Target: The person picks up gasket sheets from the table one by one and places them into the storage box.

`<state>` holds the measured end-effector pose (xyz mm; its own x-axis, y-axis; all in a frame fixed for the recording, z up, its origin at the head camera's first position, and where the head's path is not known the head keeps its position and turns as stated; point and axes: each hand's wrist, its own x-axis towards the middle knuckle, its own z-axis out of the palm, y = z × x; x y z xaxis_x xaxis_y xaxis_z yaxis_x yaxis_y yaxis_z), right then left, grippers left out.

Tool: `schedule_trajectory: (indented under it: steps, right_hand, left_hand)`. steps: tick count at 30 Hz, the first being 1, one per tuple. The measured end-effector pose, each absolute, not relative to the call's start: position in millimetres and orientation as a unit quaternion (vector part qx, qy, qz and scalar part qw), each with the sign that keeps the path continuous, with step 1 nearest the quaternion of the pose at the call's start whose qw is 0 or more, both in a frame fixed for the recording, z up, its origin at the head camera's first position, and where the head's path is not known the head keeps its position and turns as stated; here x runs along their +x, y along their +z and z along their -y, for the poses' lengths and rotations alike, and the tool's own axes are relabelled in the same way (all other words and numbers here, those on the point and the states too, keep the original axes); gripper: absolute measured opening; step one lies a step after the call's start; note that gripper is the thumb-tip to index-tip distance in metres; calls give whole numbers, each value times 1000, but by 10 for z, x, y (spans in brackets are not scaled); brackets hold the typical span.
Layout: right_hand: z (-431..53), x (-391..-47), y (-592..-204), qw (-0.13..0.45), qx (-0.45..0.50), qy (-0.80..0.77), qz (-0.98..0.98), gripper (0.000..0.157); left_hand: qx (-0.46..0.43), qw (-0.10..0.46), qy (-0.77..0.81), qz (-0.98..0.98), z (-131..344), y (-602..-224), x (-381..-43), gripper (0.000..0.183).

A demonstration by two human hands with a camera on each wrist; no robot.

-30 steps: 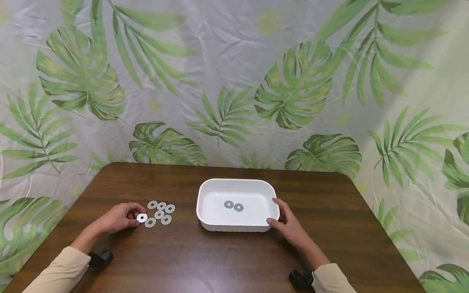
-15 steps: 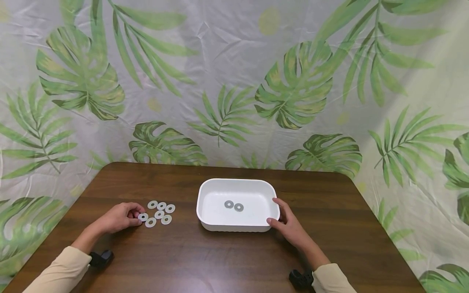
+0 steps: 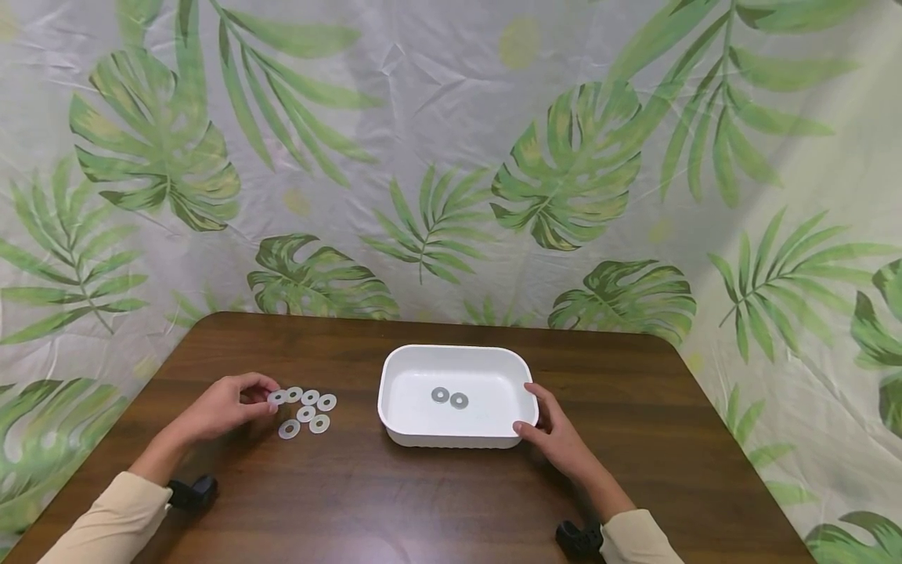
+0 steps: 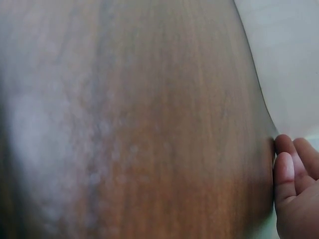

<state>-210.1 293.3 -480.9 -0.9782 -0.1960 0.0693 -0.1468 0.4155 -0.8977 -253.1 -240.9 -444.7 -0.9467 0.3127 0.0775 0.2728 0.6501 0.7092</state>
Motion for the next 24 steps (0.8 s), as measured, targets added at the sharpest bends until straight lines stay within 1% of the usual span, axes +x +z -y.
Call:
schedule_trajectory:
  steps: [6,17,24]
  right_hand:
    - [-2931,-2101,-4812,19,-100,-526,-845,68]
    - [-2942,-2098,-4832,16,-102,-527,-844,68]
    - [-2934,-2096,-4819,15,-100,-524,-846,68]
  left_hand:
    - [173,-20,411,-895,2281,-4254,-2547,24]
    - [198,-8,428,-881,1920,-3987,-2595,25]
    - [213,-26,420,-882,1675,-3819,-2676,26]
